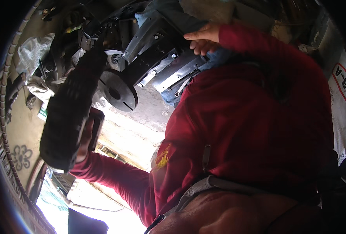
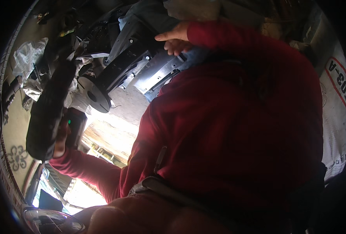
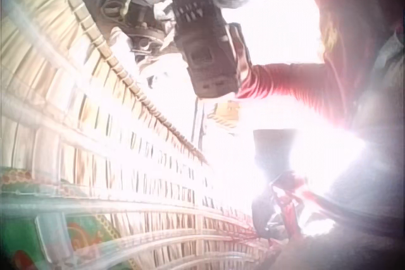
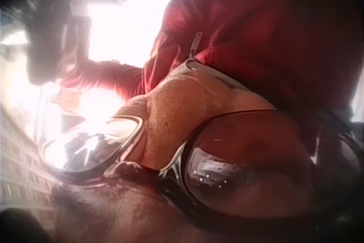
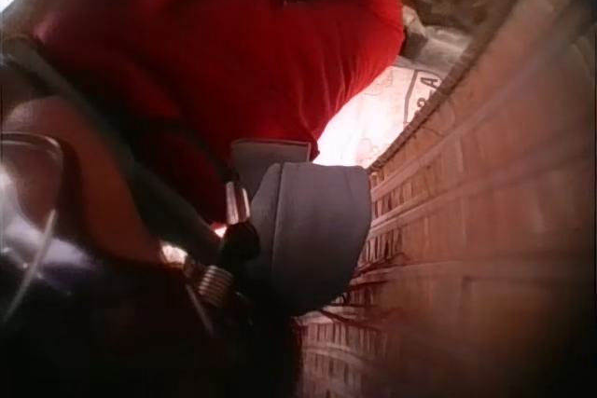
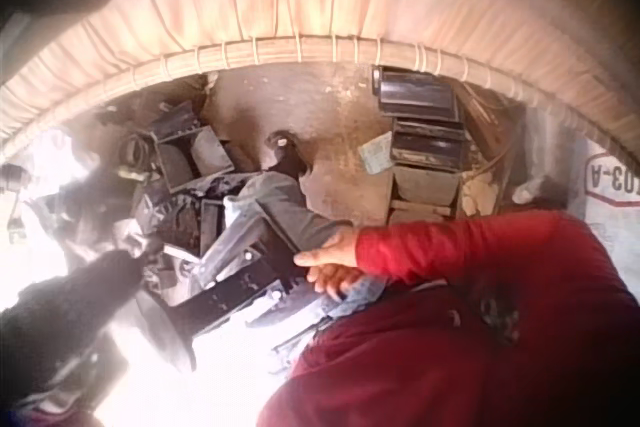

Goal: The person assembles a metal component by attaching a circular disc to a housing and then securing a curved metal bracket with bolts. They use a wrench to tighten the fasteners and reposition the assembly to access different bolt locations.

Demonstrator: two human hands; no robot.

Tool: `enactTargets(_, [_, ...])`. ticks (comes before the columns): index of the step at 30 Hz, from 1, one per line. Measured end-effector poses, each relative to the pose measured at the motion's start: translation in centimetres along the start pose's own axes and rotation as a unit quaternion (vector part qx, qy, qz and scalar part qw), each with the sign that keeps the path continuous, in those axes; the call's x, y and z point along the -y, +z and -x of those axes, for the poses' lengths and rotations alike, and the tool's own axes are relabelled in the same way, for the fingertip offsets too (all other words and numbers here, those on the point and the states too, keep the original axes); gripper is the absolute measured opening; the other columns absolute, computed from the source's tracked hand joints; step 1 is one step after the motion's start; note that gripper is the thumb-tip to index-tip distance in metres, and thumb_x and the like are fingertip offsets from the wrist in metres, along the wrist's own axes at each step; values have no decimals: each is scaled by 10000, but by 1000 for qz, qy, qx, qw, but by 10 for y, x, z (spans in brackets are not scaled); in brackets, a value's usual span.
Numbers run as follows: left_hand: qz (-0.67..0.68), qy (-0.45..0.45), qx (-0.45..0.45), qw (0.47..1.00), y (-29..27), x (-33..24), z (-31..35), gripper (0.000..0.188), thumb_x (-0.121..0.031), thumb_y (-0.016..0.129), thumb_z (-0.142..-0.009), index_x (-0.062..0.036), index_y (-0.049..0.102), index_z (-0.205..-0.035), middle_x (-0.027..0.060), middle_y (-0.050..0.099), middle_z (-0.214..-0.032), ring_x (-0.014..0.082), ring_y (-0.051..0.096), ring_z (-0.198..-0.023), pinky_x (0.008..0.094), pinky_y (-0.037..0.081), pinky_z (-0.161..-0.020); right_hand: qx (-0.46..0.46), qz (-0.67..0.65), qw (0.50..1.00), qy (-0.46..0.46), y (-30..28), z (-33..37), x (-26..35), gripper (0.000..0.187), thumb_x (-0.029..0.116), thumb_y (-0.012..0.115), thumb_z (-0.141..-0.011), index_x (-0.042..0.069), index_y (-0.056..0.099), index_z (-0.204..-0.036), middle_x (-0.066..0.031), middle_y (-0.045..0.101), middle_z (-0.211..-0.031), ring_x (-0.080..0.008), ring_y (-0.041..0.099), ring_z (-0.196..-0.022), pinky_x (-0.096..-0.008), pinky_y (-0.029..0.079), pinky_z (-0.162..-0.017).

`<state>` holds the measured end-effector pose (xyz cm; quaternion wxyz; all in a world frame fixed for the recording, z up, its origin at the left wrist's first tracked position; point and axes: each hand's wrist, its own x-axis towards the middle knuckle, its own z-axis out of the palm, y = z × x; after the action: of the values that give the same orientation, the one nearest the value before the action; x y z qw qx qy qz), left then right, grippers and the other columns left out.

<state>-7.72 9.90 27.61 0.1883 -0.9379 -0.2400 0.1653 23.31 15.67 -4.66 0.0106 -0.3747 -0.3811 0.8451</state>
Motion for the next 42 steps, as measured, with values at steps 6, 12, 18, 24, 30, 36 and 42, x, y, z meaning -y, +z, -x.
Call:
enactTargets(6, [327,-275,-3,904,7,-107,25,361,-231,720,-767,-101,703,-1103,86,696,-1014,253,657,-928,361,500,-861,76,-369,925,-43,50,-41,-38,807,543,648,-859,-40,393,-1356,-159,605,-1264,-208,643,-1076,-260,533,-667])
enactTargets(12, [512,-407,29,756,30,-190,0,348,-75,729,-716,-24,663,-1054,139,667,-1005,305,622,-917,405,486,-830,54,-421,905,-15,84,-37,-41,803,471,671,-868,-108,375,-1339,-166,568,-1300,-212,602,-1152,-219,555,-642])
enactTargets(18, [500,-444,-29,743,54,-207,-16,551,-169,799,-727,2,567,-1197,162,648,-1103,292,645,-1016,367,511,-881,35,-358,932,-48,83,-36,-47,847,559,652,-847,-56,391,-1367,-128,524,-1373,-163,535,-1247,-243,496,-817])
enactTargets(24, [324,-331,79,883,42,-182,-39,485,-182,798,-707,2,620,-1119,167,645,-1064,321,641,-948,377,510,-822,57,-342,937,-43,83,-29,-48,808,575,647,-845,-17,431,-1350,-109,548,-1360,-148,513,-1270,-258,445,-900])
enactTargets(30, [276,-303,118,904,29,-170,-57,455,-183,787,-697,6,630,-1080,177,635,-1035,350,626,-887,393,507,-784,72,-345,935,-43,81,-22,-47,809,585,634,-850,11,416,-1376,-104,553,-1357,-143,512,-1268,-261,431,-922])
enactTargets(36, [363,-347,114,857,27,-171,-59,490,-159,798,-724,7,593,-1137,167,634,-1094,311,642,-977,378,516,-858,82,-324,940,-64,77,-27,-51,792,600,611,-860,42,417,-1386,-99,535,-1377,-144,490,-1288,-254,438,-931])
enactTargets(42, [356,-347,119,859,24,-173,-70,538,-172,798,-724,-10,569,-1182,152,645,-1082,297,645,-990,385,514,-875,107,-306,943,-75,73,-38,-58,811,625,601,-853,49,419,-1394,-91,529,-1381,-150,469,-1307,-239,448,-911])
